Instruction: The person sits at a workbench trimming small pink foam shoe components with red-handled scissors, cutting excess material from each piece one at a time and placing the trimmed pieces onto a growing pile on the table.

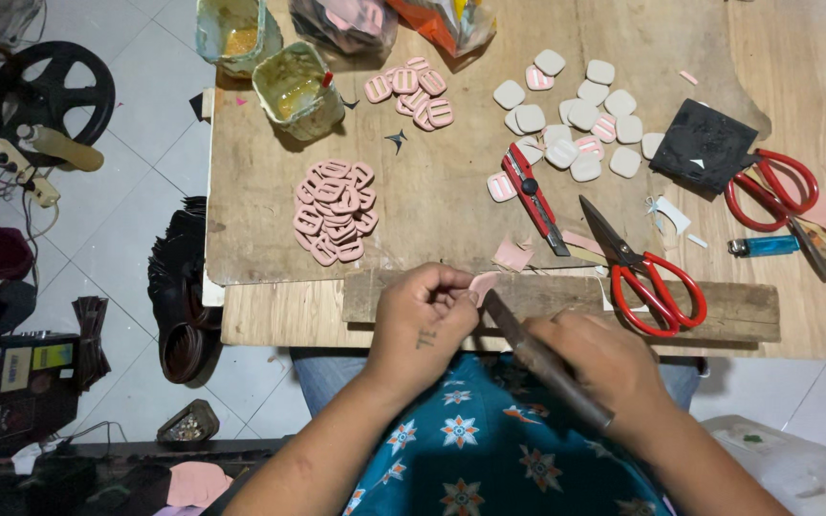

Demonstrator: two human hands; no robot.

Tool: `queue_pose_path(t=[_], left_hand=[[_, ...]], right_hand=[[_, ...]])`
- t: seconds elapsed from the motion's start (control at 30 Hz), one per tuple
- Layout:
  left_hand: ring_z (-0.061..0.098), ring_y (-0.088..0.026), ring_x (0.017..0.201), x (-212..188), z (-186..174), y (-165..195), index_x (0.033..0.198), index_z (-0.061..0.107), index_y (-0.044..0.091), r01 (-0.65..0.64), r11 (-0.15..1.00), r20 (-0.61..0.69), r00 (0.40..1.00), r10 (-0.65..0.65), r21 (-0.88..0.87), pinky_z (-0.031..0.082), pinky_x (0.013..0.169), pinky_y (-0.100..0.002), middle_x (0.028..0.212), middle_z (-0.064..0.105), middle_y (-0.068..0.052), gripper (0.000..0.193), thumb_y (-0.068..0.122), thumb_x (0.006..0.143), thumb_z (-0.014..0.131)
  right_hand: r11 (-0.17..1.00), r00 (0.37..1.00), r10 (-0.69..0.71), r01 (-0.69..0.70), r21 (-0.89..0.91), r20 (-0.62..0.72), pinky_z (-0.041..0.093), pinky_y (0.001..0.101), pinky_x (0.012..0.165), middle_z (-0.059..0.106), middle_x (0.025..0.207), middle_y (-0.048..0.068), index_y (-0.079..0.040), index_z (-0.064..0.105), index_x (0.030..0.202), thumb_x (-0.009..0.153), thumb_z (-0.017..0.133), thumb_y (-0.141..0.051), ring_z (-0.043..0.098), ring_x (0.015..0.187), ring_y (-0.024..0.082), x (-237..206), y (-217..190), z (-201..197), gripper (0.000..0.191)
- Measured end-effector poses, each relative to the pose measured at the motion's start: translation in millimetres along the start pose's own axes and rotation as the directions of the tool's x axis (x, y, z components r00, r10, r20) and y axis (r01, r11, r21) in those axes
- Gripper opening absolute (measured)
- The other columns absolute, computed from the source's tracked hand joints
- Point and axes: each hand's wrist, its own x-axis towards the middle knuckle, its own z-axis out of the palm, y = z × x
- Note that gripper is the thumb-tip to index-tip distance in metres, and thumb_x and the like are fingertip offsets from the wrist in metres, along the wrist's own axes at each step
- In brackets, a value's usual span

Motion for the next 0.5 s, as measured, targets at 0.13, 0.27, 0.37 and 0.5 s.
queue_pose_path(t=[0.13,0.27,0.37,0.5], left_hand=[[0.057,-0.003,0.068,-3.8,-0.1,5.2,0.096,0.072,-0.004,-0.168,0.980,0.027,0.986,0.166,0.108,0.049,0.060,-0.020,0.081,0.066,-0.001,0.011,0.005,0.090,0.069],[0.064,-0.007,0.072,-5.4,-2.7,-0.4,0.099,0.071,-0.005,-0.084,0.996,0.128,0.989,0.081,0.017,0.054,0.065,-0.022,0.087,0.071,-0.006,0.013,0.004,0.090,0.066],[0.070,-0.008,0.082,0.7,-3.7,-9.6,0.104,0.068,-0.005,0.246,0.911,0.278,0.948,-0.155,-0.331,0.059,0.074,-0.023,0.095,0.074,-0.008,0.014,0.004,0.093,0.064],[0.069,-0.010,0.080,-2.2,-7.6,-22.0,0.103,0.069,-0.006,0.352,0.840,0.341,0.915,-0.216,-0.413,0.056,0.071,-0.023,0.094,0.074,-0.009,0.013,0.002,0.093,0.067]], right_hand=[[0.995,0.999,-0.041,0.042,-0.086,0.016,0.048,0.0442,0.063,0.058,0.076,0.008,-0.015,0.069,0.110,0.081,0.069,-0.025,0.064,0.073,0.030,2.6,-7.5,4.4,0.031],[0.984,0.987,-0.158,0.155,-0.086,-0.023,0.047,0.0433,0.058,0.058,0.073,0.007,-0.012,0.069,0.106,0.079,0.073,-0.027,0.063,0.067,0.029,1.2,-4.5,2.4,0.032],[0.983,0.989,-0.143,0.148,0.108,-0.047,0.046,0.0372,0.052,0.059,0.068,0.004,-0.013,0.072,0.095,0.078,0.079,-0.029,0.063,0.060,0.023,3.9,4.3,1.4,0.025],[0.966,0.971,-0.223,0.231,0.118,-0.082,0.043,0.0360,0.048,0.057,0.062,0.003,-0.011,0.073,0.090,0.074,0.080,-0.029,0.060,0.052,0.020,5.8,14.7,-0.4,0.025]])
